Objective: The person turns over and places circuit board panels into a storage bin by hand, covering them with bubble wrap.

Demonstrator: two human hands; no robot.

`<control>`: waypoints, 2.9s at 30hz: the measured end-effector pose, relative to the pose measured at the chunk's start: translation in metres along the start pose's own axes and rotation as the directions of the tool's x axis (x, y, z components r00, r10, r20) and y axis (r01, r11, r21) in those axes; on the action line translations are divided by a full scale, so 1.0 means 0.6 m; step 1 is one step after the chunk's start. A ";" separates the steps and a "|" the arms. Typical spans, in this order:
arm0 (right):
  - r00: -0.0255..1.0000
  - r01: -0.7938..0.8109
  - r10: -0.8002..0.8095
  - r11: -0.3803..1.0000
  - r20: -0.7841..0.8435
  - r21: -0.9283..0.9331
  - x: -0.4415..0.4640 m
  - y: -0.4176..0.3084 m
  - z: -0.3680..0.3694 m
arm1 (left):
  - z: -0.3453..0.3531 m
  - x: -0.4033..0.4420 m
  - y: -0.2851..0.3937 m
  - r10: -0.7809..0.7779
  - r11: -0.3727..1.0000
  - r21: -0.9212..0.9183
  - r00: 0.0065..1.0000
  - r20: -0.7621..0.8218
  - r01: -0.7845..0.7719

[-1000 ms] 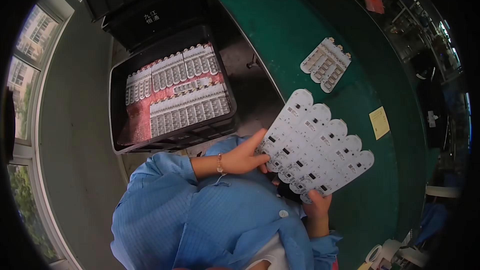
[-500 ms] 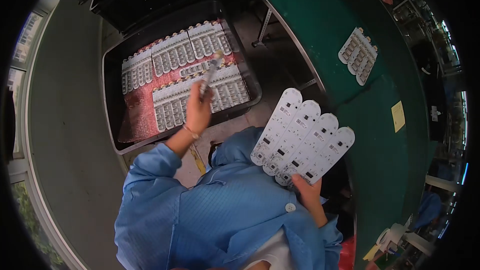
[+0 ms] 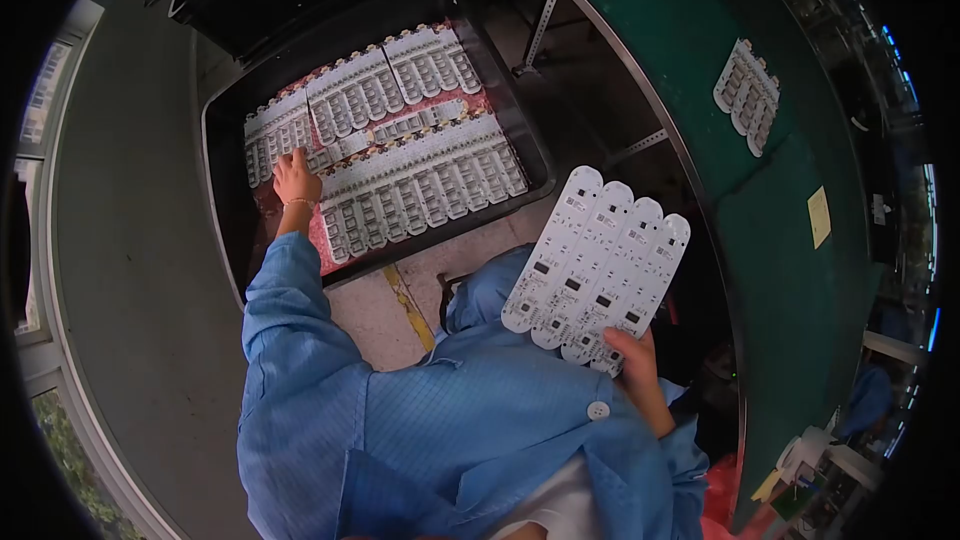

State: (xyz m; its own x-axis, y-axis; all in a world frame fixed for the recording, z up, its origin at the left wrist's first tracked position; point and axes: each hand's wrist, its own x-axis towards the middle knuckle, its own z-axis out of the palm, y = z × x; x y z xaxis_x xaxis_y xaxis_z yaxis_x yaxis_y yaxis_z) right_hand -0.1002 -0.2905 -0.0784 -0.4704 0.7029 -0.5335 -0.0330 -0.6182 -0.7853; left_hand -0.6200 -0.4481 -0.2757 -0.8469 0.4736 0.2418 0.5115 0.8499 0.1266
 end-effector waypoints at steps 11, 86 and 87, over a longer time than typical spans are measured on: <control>0.989 -0.077 0.065 0.994 0.136 0.082 0.037 -0.018 0.081 | -0.211 -0.157 0.262 0.653 -0.162 -0.763 0.648 0.392 0.626; -0.857 -0.189 -0.401 0.830 -0.325 -0.525 -0.717 0.237 -0.618 | -0.201 -0.476 0.681 0.850 -0.434 -0.670 -0.520 -0.084 -0.602; -0.807 -0.250 -0.507 0.759 -0.304 -0.601 -0.699 0.203 -0.591 | -0.210 -0.476 0.688 0.814 -0.399 -0.777 -0.578 -0.055 -0.488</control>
State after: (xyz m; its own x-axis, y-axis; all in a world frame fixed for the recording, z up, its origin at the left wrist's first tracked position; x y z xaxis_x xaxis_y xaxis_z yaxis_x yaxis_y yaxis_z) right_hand 0.4057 -0.5362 -0.0616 0.6644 -0.1468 0.7329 0.6228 -0.4333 -0.6514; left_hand -0.1488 -0.2614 -0.1712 0.9140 0.4053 0.0156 0.3223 -0.7492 0.5786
